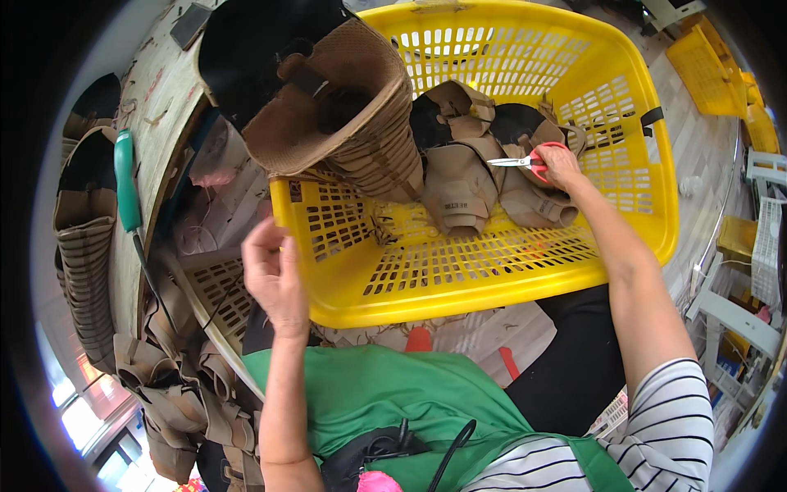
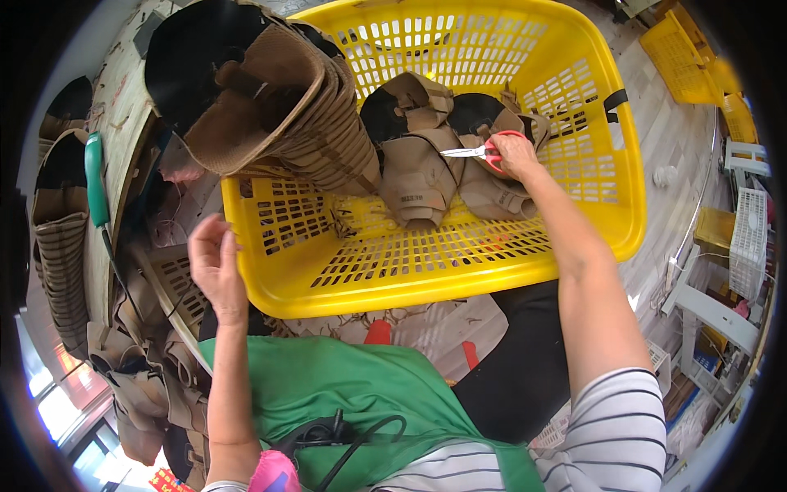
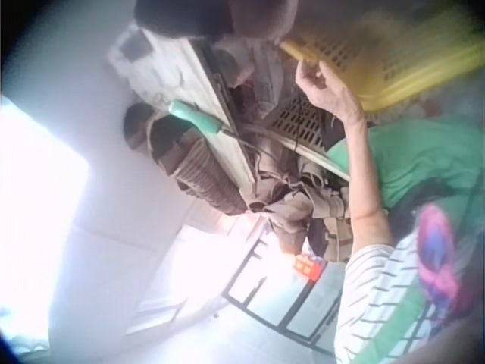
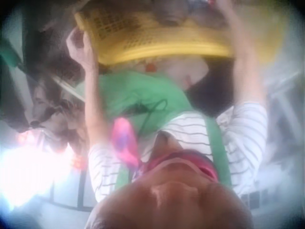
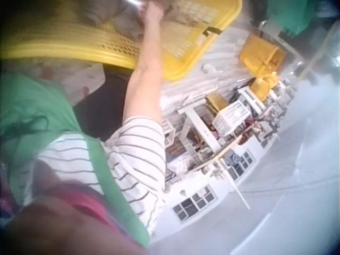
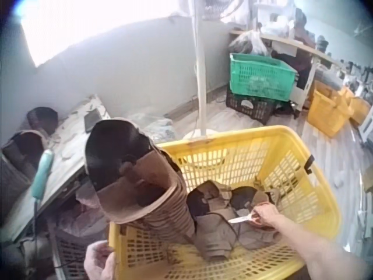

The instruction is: The person uses red-handled scissors to trim excess material from the edges of shoe uppers. They repeatedly pick up parts from a yellow basket, cut along the edges, and place the trimmed pieces back into the basket.

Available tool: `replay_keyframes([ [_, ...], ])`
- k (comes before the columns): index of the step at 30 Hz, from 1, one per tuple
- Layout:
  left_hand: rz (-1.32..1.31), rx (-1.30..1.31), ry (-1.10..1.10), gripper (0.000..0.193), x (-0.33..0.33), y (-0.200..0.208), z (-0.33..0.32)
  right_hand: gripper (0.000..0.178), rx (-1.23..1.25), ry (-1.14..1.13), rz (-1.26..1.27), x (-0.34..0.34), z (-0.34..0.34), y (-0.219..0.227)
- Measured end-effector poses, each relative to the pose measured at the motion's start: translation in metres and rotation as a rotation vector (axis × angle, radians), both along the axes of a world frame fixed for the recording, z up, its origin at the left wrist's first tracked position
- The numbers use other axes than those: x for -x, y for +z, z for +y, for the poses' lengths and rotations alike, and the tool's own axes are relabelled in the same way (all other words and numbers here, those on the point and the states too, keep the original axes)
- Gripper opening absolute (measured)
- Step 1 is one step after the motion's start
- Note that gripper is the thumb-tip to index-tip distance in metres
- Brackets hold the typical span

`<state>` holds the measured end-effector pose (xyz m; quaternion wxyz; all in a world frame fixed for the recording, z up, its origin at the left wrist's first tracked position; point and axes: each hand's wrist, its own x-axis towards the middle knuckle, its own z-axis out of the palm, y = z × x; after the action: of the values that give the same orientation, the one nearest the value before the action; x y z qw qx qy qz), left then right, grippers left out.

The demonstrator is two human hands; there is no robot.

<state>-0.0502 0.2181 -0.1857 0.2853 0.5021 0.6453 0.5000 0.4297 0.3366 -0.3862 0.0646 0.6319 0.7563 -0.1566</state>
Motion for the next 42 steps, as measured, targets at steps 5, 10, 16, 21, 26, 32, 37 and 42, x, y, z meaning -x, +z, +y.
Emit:
replay_keyframes([
  [5, -0.422, 0.554, -0.265, 0.024, -0.037, -0.021, -0.021, 0.022, -0.119, -0.153, 0.315, 0.035, -0.003, 0.1],
  [10, -0.791, 0.728, -0.427, 0.059, -0.107, 0.003, -0.019, 0.024, -0.247, 0.21, 0.446, 0.103, -0.086, 0.255],
  [16, -1.024, 0.743, -0.516, 0.04, -0.13, 0.045, -0.063, 0.034, -0.355, 0.535, 0.529, 0.159, -0.204, 0.336],
  [21, -0.575, 0.489, -0.411, 0.041, -0.101, 0.079, -0.124, 0.021, -0.081, 0.071, 1.248, 0.139, -0.267, 0.36],
  [26, -0.651, 0.385, -0.365, 0.041, -0.058, 0.142, -0.159, 0.021, 0.442, -0.497, 1.367, 0.091, -0.323, 0.355],
  [32, -0.78, 0.411, -0.461, 0.041, -0.05, 0.2, -0.191, 0.02, 0.649, -0.188, 1.184, 0.106, -0.352, 0.331],
  [37, -0.857, 0.502, -0.545, 0.045, -0.049, 0.202, -0.211, 0.051, 0.602, -0.127, 1.517, 0.135, -0.339, 0.323],
  [42, -0.826, 0.465, -0.557, 0.046, -0.053, 0.204, -0.22, 0.045, 0.845, -0.413, 1.789, 0.121, -0.339, 0.268],
])
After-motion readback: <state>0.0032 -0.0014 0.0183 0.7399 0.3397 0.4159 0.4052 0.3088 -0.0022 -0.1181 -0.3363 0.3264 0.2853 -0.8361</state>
